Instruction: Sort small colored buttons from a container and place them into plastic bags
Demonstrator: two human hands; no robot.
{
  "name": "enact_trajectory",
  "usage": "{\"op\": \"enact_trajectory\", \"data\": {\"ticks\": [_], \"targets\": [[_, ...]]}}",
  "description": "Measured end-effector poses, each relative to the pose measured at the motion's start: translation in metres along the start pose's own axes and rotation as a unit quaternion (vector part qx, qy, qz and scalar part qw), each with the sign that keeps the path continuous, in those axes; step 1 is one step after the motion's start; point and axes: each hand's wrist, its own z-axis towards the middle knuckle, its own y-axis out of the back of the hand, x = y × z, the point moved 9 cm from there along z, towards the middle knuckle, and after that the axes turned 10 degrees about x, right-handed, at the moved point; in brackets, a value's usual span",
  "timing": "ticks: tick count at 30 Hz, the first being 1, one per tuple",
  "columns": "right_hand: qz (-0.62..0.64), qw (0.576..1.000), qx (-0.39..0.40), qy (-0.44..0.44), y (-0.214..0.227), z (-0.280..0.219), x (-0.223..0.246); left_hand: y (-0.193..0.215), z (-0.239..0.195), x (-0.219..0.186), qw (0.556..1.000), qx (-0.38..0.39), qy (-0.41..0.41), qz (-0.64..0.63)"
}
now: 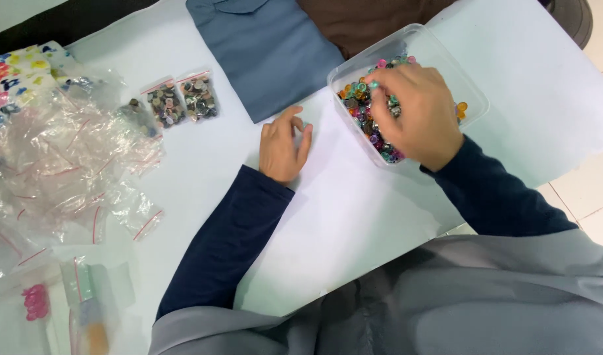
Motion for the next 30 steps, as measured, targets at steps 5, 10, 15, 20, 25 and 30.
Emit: {"op": "enact_trajectory", "data": {"ticks": [5, 10, 15, 20, 25, 30], "targets": [[0.064, 0.995, 0.050, 0.066, -0.037, 0.000, 0.085, 0.018, -0.037, 0.028, 0.998, 0.026, -0.017, 0.052], [0.080, 0.991, 0.078, 0.078, -0.130, -0.022, 0.083, 0.025, -0.055, 0.044, 0.997, 0.036, -0.010, 0.072], [0.014, 0.995, 0.084, 0.048, -0.167, -0.024, 0.061, 0.019, -0.055, 0.035, 0.996, 0.045, -0.032, 0.069], [0.018, 0.996, 0.086, 0.028, -0.177, -0.026, 0.052, 0.023, -0.057, 0.024, 0.996, 0.034, -0.032, 0.075], [0.025, 0.996, 0.090, 0.013, -0.175, -0.026, 0.049, 0.028, -0.054, 0.020, 0.994, 0.026, -0.026, 0.107], [0.062, 0.995, 0.083, 0.004, -0.170, -0.029, 0.040, 0.030, -0.055, 0.013, 0.991, 0.029, -0.028, 0.127]]}}
